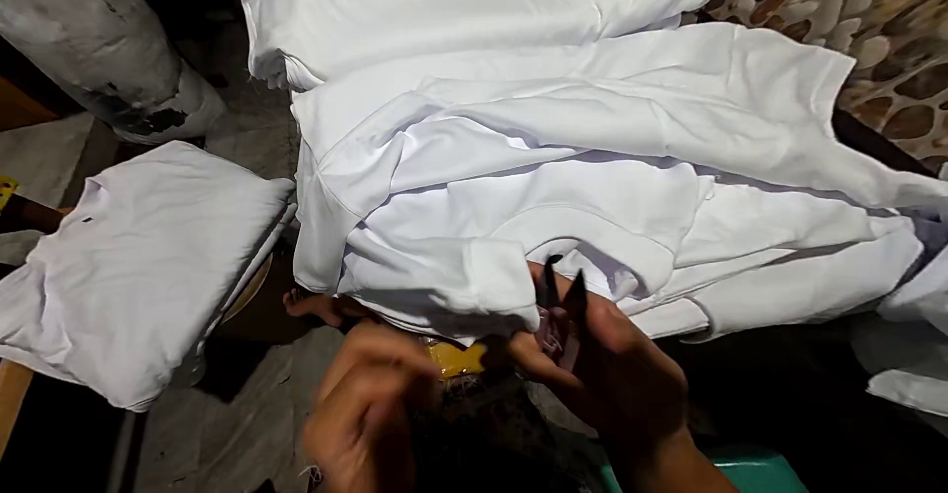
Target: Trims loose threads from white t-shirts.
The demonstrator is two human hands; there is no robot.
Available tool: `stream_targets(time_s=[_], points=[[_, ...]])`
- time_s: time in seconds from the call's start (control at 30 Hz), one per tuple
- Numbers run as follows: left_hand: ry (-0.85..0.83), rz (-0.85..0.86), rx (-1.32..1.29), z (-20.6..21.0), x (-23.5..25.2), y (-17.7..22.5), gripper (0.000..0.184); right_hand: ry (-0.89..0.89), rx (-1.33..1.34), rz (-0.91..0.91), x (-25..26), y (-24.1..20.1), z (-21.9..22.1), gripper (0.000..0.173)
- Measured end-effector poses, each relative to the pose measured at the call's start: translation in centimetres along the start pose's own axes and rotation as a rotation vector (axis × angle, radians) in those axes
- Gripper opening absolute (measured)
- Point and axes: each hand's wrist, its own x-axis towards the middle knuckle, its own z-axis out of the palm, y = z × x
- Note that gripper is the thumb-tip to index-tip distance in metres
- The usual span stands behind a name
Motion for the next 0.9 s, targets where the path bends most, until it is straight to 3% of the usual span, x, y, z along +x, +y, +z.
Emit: stream_targets(time_s=[0.07, 0.2, 0.23, 0.3, 0.37, 0.43, 0.5, 0.6, 0.7, 0.8, 0.9], points=[[-0.032, -0.056, 0.06, 0.6, 0.1, -2.4, 0.038, -0.008, 0.052, -0.016, -0.1, -0.2, 0.0, 0.041], [-0.081, -0.081, 0.229, 1.9, 0.1, -3.4, 0.042, 0.026, 0.011, -0.043, -0.4, -0.3, 0.2, 0.046], [-0.098, -0.087, 0.261, 2.1, 0.4, -3.6, 0.043, 0.054, -0.114, -0.112, -0.6, -0.2, 0.5, 0.046], [-0.168, -0.1, 0.259, 2.3, 1.6, -4.2, 0.034, 0.12, -0.702, -0.344, -1.2, 0.2, 1.1, 0.042], [-0.19, -0.07, 0.258, 1.8, 3.9, -4.1, 0.023, 0.079, -1.216, -0.455, -1.8, -0.3, 0.8, 0.038], [-0.127, 0.014, 0.34, 0.8, 7.1, -4.0, 0.022, 0.083, -1.606, -0.284, -1.5, -2.6, -0.7, 0.045], [-0.12, 0.117, 0.409, -0.4, 10.8, -5.5, 0.038, 0.247, -1.847, -0.085, -0.4, -6.5, -4.2, 0.045], [-0.146, 0.112, 0.611, -1.2, 13.8, -11.9, 0.052, 0.655, -1.923, -0.028, 1.2, -10.2, -10.6, 0.055], [-0.246, -0.13, 0.736, -1.6, 12.7, -17.6, 0.051, 0.752, -1.86, 0.113, 2.2, -8.8, -15.4, 0.055], [-0.328, -0.213, 0.737, -1.0, 10.8, -13.7, 0.061, 0.721, -1.83, 0.119, 2.0, -8.7, -15.3, 0.058], [-0.416, -0.155, 0.918, 0.2, 5.8, -7.4, 0.057, 0.668, -1.782, -0.092, 1.1, -8.3, -11.8, 0.056]])
